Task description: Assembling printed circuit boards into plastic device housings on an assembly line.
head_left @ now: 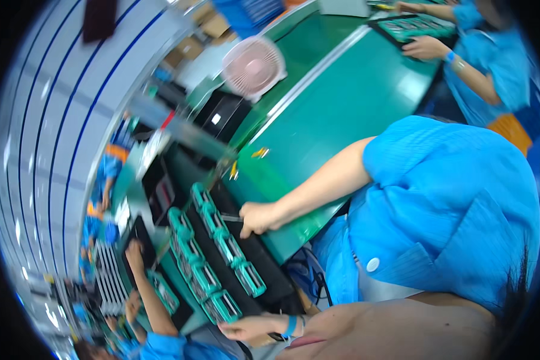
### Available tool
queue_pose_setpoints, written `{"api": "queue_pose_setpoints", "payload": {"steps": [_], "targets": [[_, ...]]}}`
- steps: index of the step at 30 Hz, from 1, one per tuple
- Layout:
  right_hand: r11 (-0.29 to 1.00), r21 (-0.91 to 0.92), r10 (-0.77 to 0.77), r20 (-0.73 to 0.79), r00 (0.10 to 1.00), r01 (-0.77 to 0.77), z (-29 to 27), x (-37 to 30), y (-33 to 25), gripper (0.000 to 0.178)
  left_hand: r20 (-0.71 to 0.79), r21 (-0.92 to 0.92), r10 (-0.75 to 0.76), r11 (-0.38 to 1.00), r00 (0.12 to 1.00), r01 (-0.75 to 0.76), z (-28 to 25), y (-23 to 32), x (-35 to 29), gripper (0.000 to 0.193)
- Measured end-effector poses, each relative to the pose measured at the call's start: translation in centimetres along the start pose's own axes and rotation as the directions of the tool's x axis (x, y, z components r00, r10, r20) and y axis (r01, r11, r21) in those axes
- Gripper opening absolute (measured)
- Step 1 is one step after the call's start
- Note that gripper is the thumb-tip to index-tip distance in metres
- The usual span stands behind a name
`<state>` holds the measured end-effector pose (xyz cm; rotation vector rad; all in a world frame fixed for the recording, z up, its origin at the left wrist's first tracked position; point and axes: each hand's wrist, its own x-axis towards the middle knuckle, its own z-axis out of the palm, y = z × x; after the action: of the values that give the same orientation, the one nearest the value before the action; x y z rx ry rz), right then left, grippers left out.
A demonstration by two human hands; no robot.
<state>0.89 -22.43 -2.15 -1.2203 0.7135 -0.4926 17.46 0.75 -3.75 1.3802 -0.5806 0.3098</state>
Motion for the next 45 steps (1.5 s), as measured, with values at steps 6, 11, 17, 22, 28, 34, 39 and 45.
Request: {"api": "queue_pose_setpoints", "payload": {"steps": [6,11,17,22,28,34,39,45], "targets": [[0.990,0.139,0.029,-0.159,0.987,-0.007,-3.4,-5.9,-0.2,0.022,0.243,-0.039,0.083,0.996,0.966,-0.076,0.9,2.7,-0.7,0.030],[0.980,0.198,0.035,-0.277,0.960,0.022,-1.3,-9.0,-0.9,0.021,0.338,0.033,0.183,0.978,0.923,-0.205,-3.1,2.8,-1.3,0.029],[0.981,-0.105,-0.187,-0.345,0.920,0.160,-1.0,-9.8,-0.8,0.034,0.378,0.131,0.212,0.951,0.901,-0.279,-4.7,1.0,-1.2,0.028],[0.997,0.021,-0.051,-0.491,0.870,0.070,-1.2,-6.8,-1.3,0.016,0.364,-0.008,0.287,0.952,0.886,-0.305,-2.9,-1.5,5.2,0.030],[0.992,-0.128,-0.058,-0.440,0.896,0.001,-3.9,-8.3,-0.5,0.020,0.639,0.469,-0.085,0.831,0.764,-0.300,2.3,-10.2,19.2,0.046],[0.966,-0.253,-0.043,-0.379,0.924,-0.059,-2.5,-5.8,0.8,0.026,0.644,0.482,-0.308,0.874,0.700,-0.060,-0.3,-18.8,24.5,0.055],[0.958,-0.287,-0.154,-0.468,0.870,0.015,-5.5,-7.5,0.2,0.032,0.597,0.380,-0.580,0.813,0.554,0.441,4.5,-10.0,19.3,0.043],[0.979,-0.202,-0.077,-0.467,0.881,-0.021,-10.8,-13.2,-2.3,0.019,0.670,0.180,-0.366,0.924,0.646,0.337,5.2,-7.6,11.5,0.044]]}}
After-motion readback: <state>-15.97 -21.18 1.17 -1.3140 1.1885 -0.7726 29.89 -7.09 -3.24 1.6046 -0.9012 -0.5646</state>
